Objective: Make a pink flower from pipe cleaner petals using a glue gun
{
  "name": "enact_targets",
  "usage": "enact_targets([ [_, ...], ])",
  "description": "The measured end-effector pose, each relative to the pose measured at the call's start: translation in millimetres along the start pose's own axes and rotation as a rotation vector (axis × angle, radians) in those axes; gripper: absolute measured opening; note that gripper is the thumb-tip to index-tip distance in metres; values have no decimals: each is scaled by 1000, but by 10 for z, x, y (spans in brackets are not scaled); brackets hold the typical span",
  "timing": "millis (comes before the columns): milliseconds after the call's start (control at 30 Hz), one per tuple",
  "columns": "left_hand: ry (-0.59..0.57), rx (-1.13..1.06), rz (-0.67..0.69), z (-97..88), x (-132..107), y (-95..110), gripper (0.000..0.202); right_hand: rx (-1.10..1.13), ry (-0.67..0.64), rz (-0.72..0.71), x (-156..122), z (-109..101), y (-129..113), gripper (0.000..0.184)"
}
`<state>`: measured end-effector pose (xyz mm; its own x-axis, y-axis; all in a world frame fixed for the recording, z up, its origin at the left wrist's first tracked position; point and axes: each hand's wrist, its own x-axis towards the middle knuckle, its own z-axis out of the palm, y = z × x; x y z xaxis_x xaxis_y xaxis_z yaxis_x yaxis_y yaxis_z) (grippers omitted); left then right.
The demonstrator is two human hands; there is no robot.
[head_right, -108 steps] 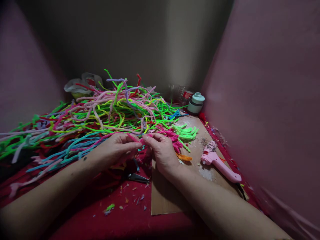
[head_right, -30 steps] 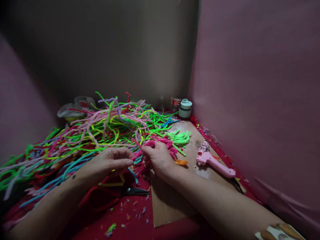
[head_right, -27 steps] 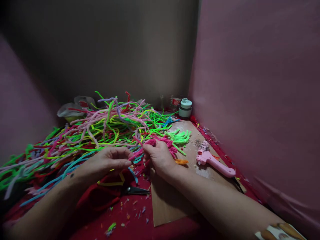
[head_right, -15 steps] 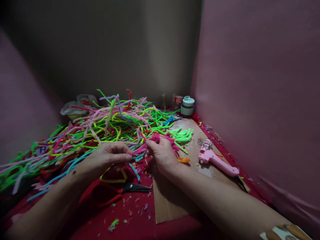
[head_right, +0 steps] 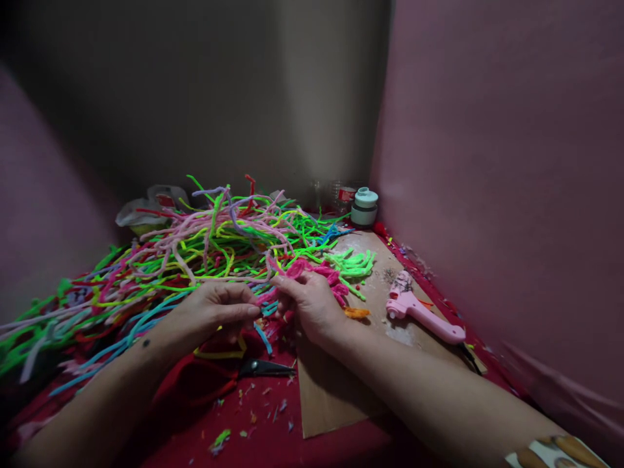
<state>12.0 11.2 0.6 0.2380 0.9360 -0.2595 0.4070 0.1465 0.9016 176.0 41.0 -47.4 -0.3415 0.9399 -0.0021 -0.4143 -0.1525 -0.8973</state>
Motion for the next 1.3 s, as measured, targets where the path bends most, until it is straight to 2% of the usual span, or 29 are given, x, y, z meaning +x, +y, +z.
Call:
enact_targets([
  [133,64,71,16,-19,-6,-3,22,-9,65,-61,-2,9,-57,20],
  [233,43,26,72,-54,-4,-24,24,-76,75,-72,5,6,-61,22],
  [400,43,-93,119,-34,-1,-48,34,17,-20,-51,-2,11,-5,24],
  [533,-46,-186,94,114,-19,-21,29,36,-86,15,-37,21,33,21],
  [667,23,-203,30,193,-28,13,21,8,-102,12,-60,22,17,23],
  [800,64,-182,80,159,-15,13,16,-41,-73,-5,-43,3,0,24],
  [933,59,-192,62,159,-6,0,19,-135,-35,-1,-43,4,-15,27],
  [1100,124,-195,38,194,7,-13,23,-169,-29,42,-77,26,-49,29],
  [1300,139,-305,29,170,21,-50,17,-61,-77,13,-37,-1,-2,38],
])
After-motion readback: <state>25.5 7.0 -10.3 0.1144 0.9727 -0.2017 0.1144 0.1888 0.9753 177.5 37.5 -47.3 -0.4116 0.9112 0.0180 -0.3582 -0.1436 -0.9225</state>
